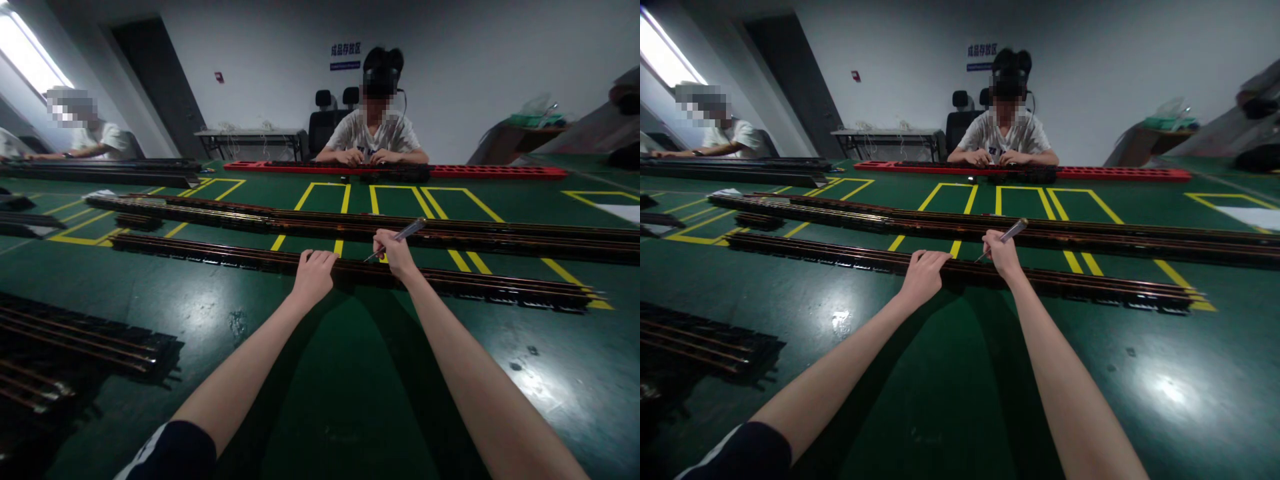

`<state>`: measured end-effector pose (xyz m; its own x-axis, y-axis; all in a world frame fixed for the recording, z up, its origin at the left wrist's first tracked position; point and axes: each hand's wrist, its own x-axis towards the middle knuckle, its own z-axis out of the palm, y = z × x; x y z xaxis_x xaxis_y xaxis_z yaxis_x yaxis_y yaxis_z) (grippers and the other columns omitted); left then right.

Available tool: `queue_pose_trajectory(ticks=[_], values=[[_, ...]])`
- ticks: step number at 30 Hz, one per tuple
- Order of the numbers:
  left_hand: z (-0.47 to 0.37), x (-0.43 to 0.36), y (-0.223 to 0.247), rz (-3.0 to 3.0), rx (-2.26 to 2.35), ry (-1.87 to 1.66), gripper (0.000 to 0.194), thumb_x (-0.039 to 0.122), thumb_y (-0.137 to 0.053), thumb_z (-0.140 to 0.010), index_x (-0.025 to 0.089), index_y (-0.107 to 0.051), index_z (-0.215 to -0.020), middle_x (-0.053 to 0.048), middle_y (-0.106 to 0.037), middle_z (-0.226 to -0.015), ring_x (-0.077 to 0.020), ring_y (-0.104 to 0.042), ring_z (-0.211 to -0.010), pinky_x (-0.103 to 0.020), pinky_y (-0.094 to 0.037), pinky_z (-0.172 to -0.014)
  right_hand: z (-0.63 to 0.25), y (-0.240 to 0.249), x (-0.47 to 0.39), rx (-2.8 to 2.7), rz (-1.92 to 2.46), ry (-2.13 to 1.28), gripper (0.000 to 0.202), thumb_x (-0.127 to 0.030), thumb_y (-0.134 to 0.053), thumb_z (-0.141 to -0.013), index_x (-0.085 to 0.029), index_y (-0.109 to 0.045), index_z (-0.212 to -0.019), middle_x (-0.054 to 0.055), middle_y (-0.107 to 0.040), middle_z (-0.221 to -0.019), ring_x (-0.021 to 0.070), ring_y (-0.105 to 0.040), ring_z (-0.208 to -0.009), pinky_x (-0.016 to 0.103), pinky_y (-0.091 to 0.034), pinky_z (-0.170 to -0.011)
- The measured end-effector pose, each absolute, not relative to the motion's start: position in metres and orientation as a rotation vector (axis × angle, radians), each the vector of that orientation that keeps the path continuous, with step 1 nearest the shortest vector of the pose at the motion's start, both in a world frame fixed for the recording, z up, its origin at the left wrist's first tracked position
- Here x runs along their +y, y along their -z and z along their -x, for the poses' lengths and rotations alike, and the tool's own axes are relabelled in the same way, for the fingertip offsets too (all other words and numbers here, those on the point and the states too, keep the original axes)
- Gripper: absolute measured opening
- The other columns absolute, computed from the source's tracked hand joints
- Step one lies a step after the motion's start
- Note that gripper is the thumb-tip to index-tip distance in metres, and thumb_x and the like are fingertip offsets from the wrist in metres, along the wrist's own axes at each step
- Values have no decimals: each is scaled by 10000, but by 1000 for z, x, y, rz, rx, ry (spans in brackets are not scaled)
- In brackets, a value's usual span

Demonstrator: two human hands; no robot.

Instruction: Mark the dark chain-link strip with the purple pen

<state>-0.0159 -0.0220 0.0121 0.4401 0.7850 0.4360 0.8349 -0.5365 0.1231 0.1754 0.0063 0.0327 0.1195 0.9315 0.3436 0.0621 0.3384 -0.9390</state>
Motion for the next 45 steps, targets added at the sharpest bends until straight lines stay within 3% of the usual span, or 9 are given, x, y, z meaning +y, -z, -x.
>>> queue_pose_trajectory(ticks=[8,15,28,45], values=[[18,-22,-13,2586,-1446,683,451,27,-376,-815,167,-622,-1167,-73,-679,-1191,-211,-589,-1140,-453,-360,-1045,-177,-30,7,-1326,1066,-830,333,-263,-535,-735,-201,-421,-428,-37,-409,-418,73,-371,-395,218,-304,-422],[18,-23,-15,2636,-1427,725,378,183,-442,-842,154,-606,-1182,-81,-670,-1198,-218,-582,-1134,-439,-359,-1038,-177,-31,6,-1324,1068,-840,316,-252,-524,-724,-202,-416,-431,-35,-415,-419,73,-370,-391,219,-303,-425],[17,-22,-12,2577,-1391,675,422,407,-512,-847,161,-609,-1177,-86,-674,-1148,-258,-583,-1027,-442,-399,-949,-176,-33,7,-1310,1084,-841,319,-266,-536,-704,-205,-409,-417,-38,-402,-410,74,-364,-384,219,-300,-412],[16,-20,-11,2540,-1382,650,393,451,-514,-882,182,-619,-1148,-86,-684,-1099,-263,-592,-1013,-432,-401,-917,-176,-32,6,-1326,1076,-847,324,-270,-535,-728,-206,-414,-434,-38,-404,-422,80,-366,-395,223,-303,-425]])
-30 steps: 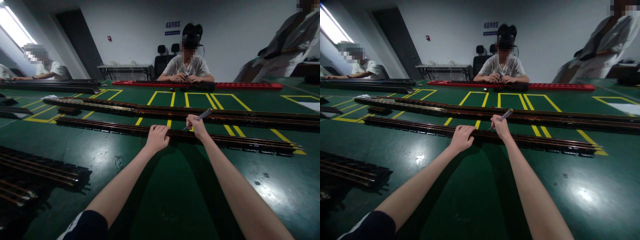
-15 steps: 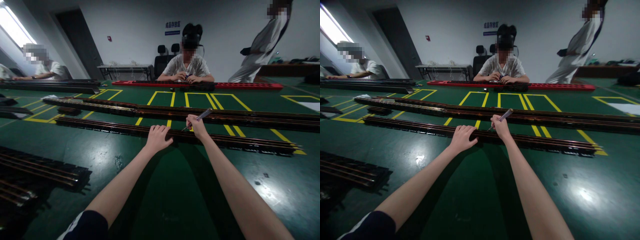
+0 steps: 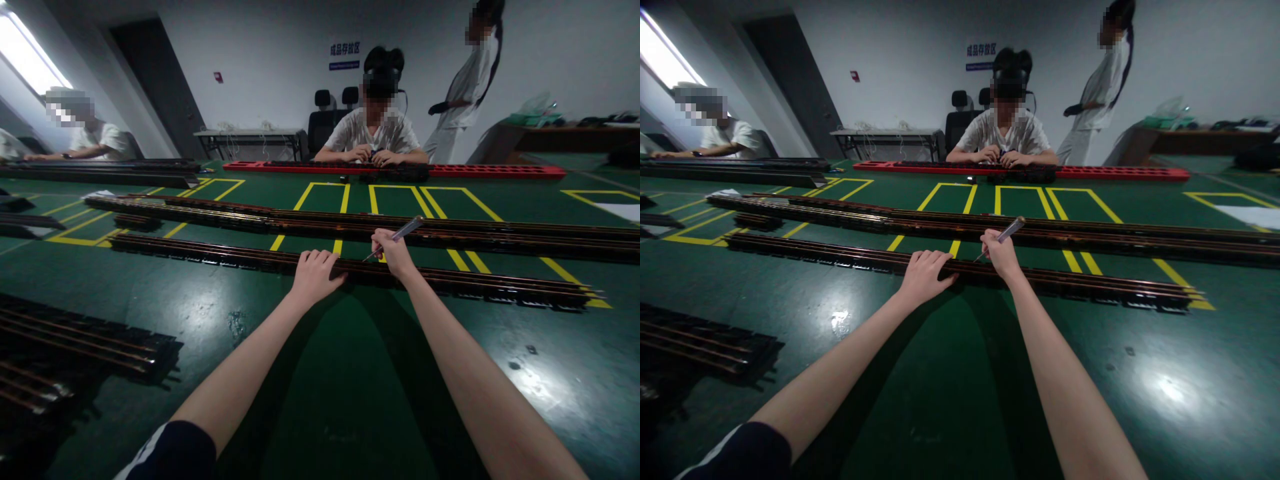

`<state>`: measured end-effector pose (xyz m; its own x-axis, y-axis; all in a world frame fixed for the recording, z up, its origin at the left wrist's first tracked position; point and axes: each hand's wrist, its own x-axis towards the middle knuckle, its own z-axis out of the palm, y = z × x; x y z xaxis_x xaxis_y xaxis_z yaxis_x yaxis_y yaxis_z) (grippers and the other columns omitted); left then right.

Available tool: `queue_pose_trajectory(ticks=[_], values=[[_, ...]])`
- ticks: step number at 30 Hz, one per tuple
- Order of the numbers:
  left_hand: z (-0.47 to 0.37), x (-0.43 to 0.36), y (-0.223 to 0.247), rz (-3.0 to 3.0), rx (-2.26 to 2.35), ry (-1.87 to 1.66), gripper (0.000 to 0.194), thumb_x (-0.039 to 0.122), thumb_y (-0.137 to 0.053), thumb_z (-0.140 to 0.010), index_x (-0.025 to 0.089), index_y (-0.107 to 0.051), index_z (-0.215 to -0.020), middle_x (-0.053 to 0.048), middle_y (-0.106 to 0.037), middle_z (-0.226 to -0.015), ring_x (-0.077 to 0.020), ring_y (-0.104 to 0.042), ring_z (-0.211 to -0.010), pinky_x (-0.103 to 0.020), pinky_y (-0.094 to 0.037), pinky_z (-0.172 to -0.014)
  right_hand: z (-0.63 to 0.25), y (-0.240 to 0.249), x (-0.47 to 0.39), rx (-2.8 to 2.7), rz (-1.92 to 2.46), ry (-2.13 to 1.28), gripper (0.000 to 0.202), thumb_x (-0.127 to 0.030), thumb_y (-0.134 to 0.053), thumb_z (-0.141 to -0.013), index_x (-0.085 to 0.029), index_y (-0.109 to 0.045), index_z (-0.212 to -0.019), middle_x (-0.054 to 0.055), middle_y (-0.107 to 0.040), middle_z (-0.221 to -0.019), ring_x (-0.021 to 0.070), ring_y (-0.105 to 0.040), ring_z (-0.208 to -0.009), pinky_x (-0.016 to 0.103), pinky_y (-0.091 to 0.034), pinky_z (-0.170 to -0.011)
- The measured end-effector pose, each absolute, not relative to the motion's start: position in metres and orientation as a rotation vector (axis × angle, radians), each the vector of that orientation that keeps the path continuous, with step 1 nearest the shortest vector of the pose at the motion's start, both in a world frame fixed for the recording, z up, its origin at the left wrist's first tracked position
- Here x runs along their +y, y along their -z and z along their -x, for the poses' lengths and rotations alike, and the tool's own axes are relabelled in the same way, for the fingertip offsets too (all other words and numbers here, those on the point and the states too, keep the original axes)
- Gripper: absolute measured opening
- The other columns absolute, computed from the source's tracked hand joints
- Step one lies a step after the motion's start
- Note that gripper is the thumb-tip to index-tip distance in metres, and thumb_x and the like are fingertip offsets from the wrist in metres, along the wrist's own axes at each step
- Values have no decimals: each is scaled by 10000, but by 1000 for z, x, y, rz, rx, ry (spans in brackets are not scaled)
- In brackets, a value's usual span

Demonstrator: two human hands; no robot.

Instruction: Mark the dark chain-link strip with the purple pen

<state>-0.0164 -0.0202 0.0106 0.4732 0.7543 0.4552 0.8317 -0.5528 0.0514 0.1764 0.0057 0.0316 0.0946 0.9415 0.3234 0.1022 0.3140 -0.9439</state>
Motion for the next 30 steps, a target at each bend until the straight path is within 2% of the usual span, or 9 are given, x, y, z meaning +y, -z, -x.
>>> queue_pose_trajectory(ticks=[8,16,30], values=[[16,-21,-11,2538,-1402,632,384,444,-481,-907,177,-619,-1145,-92,-681,-1094,-260,-591,-1013,-429,-403,-911,-177,-33,6,-1327,1092,-845,331,-299,-542,-728,-208,-411,-439,-37,-409,-424,79,-370,-399,225,-310,-425],[15,-21,-11,2528,-1402,608,388,445,-464,-917,173,-614,-1149,-94,-679,-1099,-263,-588,-1019,-430,-403,-909,-176,-34,6,-1315,1083,-850,312,-258,-524,-704,-205,-419,-415,-34,-411,-418,77,-371,-389,225,-302,-420],[15,-21,-10,2535,-1402,626,373,429,-474,-913,174,-616,-1145,-94,-679,-1108,-264,-591,-1023,-437,-408,-913,-176,-33,4,-1338,1096,-847,341,-302,-545,-739,-207,-420,-436,-34,-415,-422,81,-376,-402,226,-314,-433]])
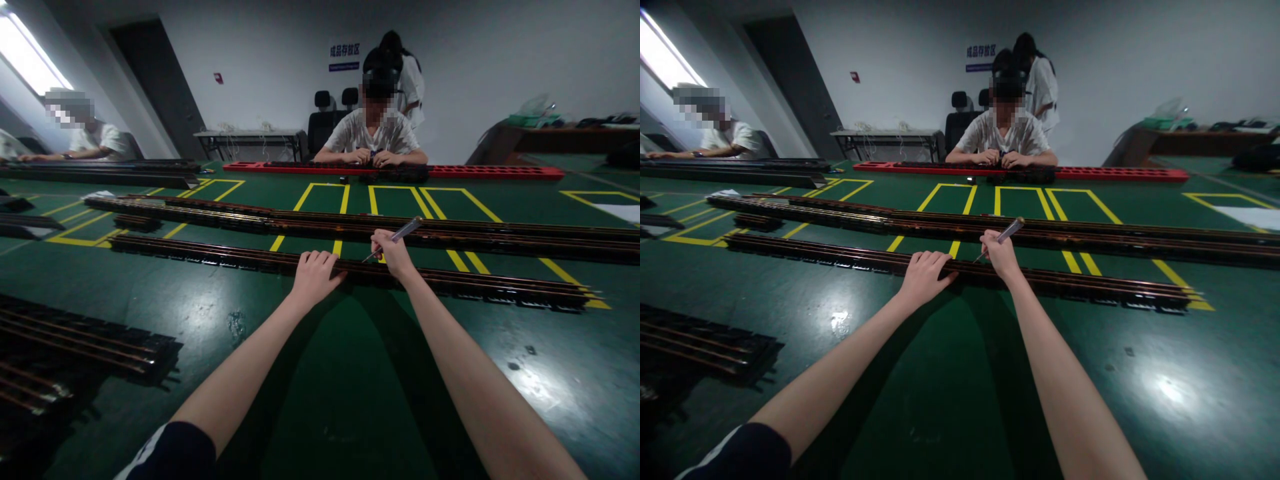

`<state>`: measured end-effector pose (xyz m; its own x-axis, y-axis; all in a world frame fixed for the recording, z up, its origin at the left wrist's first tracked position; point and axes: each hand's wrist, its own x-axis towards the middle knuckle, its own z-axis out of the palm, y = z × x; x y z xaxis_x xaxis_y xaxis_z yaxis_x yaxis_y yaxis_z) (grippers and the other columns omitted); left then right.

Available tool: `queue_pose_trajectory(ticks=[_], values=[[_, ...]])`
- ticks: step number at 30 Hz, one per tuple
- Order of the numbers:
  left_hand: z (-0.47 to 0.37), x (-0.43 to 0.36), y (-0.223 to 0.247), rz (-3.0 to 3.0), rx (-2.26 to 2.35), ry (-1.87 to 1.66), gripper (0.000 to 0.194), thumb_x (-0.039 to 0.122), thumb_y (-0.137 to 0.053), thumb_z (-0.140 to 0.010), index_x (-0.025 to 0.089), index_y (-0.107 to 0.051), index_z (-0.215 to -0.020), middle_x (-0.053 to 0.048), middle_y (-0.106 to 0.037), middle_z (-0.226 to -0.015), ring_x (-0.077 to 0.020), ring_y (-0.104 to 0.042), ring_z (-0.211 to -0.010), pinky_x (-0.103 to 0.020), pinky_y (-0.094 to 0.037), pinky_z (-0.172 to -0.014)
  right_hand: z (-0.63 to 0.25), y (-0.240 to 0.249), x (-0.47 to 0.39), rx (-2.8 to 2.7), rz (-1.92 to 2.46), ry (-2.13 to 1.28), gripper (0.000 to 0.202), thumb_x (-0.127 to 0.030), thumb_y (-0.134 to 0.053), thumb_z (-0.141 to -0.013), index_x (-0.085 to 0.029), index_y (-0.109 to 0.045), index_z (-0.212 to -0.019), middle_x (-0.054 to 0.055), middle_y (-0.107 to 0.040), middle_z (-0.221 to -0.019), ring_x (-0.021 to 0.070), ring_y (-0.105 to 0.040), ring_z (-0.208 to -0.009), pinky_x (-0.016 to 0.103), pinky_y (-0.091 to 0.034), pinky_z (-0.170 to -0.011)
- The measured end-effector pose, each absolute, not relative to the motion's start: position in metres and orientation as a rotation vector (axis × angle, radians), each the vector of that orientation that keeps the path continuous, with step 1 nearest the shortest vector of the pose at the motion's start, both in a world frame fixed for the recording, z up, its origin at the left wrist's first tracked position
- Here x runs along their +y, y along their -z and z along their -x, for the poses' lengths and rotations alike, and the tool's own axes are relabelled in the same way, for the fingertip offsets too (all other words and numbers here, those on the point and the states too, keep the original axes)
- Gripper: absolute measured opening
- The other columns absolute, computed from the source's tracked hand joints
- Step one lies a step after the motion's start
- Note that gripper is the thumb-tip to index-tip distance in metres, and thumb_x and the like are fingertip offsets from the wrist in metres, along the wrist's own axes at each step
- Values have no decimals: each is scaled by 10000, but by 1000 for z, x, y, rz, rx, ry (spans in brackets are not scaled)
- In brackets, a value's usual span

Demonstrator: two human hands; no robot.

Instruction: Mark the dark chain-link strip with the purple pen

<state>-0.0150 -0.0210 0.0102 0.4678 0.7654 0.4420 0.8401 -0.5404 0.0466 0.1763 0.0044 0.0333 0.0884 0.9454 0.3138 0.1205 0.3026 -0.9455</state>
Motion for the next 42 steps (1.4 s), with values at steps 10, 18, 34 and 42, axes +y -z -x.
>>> queue_pose_trajectory(ticks=[10,18,34,42], values=[[14,-23,-11,2534,-1415,655,348,388,-485,-905,173,-614,-1146,-92,-679,-1129,-266,-591,-1059,-447,-396,-944,-175,-35,3,-1359,1099,-797,334,-285,-535,-732,-207,-428,-426,-34,-407,-416,83,-372,-400,230,-304,-432],[14,-23,-9,2527,-1412,686,315,306,-496,-884,198,-613,-1156,-87,-674,-1152,-267,-583,-1089,-463,-375,-969,-175,-34,4,-1373,1113,-799,327,-296,-554,-738,-204,-443,-444,-38,-424,-418,82,-396,-404,230,-319,-440],[14,-25,-13,2512,-1438,655,369,107,-393,-870,188,-625,-1146,-84,-661,-1196,-244,-568,-1131,-464,-349,-1009,-169,-39,0,-1384,1124,-845,316,-320,-576,-735,-200,-475,-460,-39,-474,-439,80,-442,-407,229,-362,-450],[14,-24,-10,2457,-1463,678,399,52,-388,-849,185,-637,-1131,-76,-674,-1186,-248,-572,-1137,-475,-343,-1015,-168,-39,1,-1402,1160,-863,341,-347,-595,-746,-201,-468,-465,-36,-480,-433,86,-448,-402,237,-352,-454]])
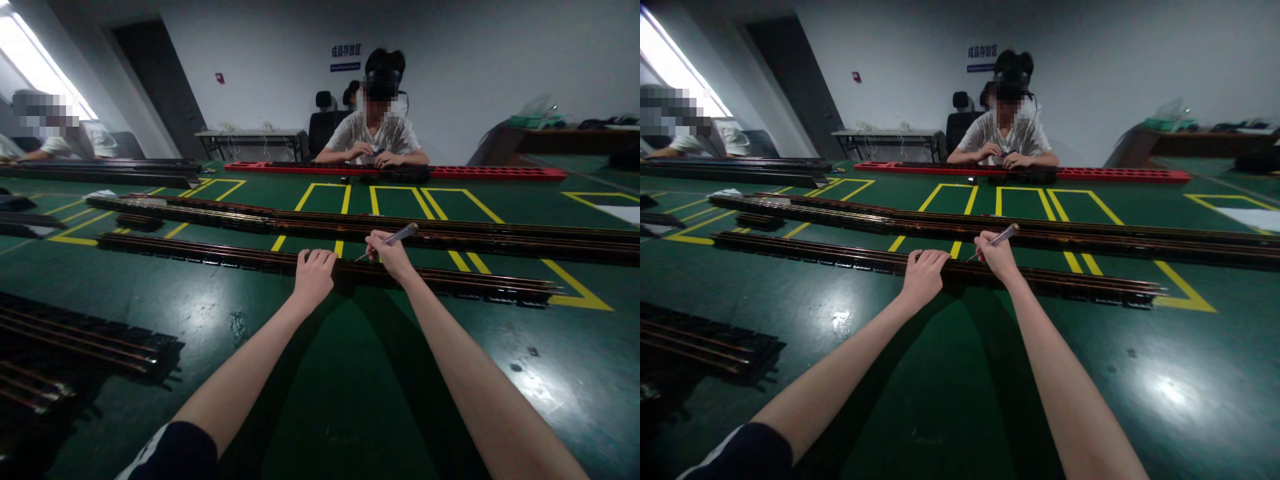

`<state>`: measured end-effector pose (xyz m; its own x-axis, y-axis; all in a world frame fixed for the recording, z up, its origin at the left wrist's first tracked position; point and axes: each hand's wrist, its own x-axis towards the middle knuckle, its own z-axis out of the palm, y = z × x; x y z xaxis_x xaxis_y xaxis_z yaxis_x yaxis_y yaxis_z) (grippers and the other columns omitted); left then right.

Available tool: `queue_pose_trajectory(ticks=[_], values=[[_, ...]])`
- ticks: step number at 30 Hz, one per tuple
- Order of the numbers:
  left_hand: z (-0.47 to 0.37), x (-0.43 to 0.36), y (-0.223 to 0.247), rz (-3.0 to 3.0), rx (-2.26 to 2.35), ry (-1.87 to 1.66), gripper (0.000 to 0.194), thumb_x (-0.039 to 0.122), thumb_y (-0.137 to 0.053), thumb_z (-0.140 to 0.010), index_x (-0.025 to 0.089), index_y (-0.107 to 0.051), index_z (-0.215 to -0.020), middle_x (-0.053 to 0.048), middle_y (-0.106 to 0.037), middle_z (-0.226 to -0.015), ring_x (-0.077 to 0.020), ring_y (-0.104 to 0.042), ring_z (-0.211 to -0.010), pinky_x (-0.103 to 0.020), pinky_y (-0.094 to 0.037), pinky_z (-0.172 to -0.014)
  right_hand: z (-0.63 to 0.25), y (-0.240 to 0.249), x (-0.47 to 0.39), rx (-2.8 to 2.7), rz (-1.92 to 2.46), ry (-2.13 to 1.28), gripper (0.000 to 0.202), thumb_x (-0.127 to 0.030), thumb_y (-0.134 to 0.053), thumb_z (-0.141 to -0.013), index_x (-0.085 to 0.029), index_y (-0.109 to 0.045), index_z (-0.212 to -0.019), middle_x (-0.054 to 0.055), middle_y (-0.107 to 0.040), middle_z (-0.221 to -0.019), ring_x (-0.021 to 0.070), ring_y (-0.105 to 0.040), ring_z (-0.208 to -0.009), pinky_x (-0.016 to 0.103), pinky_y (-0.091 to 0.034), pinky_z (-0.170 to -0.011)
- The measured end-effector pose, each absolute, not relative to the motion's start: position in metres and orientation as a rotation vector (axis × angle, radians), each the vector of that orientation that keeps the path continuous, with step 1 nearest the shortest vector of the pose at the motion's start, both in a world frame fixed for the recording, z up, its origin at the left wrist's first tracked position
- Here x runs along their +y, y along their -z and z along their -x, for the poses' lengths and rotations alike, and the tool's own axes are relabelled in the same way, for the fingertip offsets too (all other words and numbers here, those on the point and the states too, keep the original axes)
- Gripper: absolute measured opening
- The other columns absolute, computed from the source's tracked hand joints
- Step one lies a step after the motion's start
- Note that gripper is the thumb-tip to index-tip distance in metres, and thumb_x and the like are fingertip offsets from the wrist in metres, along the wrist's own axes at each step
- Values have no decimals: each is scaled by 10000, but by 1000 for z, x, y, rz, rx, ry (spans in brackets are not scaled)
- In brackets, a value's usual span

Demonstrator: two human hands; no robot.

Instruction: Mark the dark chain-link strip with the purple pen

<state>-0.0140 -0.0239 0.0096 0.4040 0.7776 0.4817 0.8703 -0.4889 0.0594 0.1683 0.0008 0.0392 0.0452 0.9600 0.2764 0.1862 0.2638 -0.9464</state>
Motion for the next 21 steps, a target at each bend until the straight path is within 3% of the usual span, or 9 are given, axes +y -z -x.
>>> queue_pose_trajectory(ticks=[6,13,21], values=[[15,-22,-10,2527,-1460,695,434,14,-373,-829,172,-631,-1140,-71,-671,-1200,-226,-572,-1150,-452,-341,-1032,-171,-35,2,-1421,1156,-829,373,-385,-588,-773,-201,-469,-471,-33,-468,-439,89,-446,-420,238,-353,-464],[17,-21,-13,2580,-1438,696,457,0,-360,-820,150,-616,-1169,-75,-666,-1216,-208,-573,-1162,-432,-362,-1030,-174,-34,3,-1385,1134,-828,323,-290,-536,-750,-201,-463,-448,-32,-439,-427,86,-417,-408,233,-327,-445],[18,-22,-16,2638,-1456,677,425,98,-394,-842,146,-593,-1214,-82,-649,-1244,-209,-563,-1172,-432,-369,-1031,-177,-31,5,-1337,1123,-810,331,-269,-515,-751,-201,-456,-433,-32,-421,-419,86,-390,-401,238,-308,-446]])
